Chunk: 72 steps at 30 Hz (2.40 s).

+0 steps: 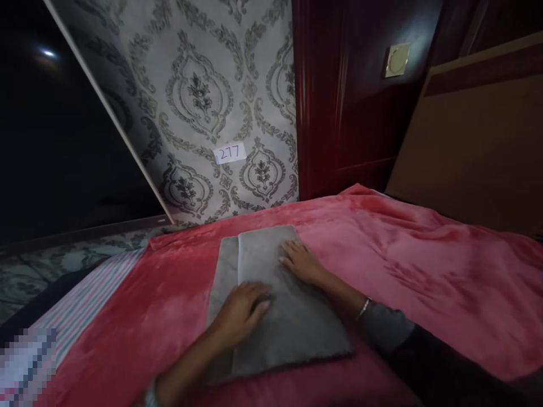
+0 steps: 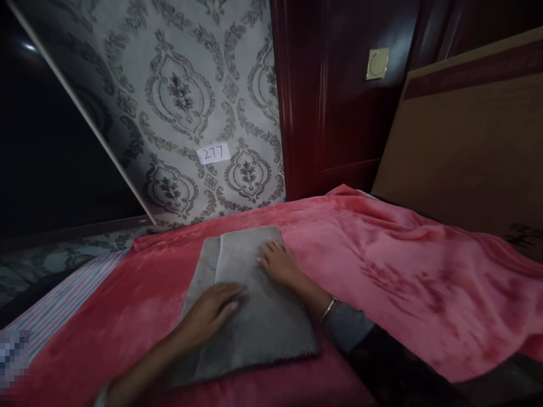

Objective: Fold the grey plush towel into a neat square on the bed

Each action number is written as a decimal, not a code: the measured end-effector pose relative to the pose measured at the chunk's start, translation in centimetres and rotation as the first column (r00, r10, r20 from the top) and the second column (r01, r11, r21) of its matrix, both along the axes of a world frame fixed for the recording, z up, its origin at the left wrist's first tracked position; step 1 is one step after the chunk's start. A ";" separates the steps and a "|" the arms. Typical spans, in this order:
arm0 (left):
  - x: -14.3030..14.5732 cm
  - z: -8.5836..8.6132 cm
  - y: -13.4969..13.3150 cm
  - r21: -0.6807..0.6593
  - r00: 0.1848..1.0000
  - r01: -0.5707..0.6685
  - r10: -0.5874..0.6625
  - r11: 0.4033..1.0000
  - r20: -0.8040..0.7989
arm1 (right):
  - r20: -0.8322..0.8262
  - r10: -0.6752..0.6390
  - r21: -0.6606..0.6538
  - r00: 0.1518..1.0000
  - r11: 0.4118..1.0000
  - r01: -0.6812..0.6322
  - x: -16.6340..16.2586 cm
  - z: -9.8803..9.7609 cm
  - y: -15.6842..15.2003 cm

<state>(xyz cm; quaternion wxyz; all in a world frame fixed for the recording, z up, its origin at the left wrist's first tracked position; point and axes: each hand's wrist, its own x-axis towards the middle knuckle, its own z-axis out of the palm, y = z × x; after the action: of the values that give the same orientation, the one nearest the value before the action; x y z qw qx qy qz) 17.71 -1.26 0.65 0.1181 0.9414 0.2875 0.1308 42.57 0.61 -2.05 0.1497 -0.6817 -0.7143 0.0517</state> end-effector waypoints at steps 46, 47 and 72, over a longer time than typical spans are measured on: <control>1.2 -1.7 9.0 0.069 0.897 -0.325 0.330 0.943 -0.293 | 0.028 -0.054 0.002 0.998 0.999 0.054 1.0 -1.6 6.2; 0.6 -1.6 9.0 0.068 0.891 -0.332 0.336 0.941 -0.304 | 0.025 -0.055 0.003 0.998 0.998 0.055 1.0 -1.5 6.2; -1.5 -2.2 1.0 0.117 0.935 -0.198 0.223 0.973 -0.274 | 0.063 0.058 -0.052 0.996 0.997 -0.055 -1.0 -1.4 -3.3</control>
<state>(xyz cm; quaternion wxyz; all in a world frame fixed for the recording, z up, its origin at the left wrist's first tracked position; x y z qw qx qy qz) 16.22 -0.23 -1.58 0.0196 0.9183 0.3949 0.0179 41.52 -2.66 -3.41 0.1078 -0.6661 -0.7363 0.0518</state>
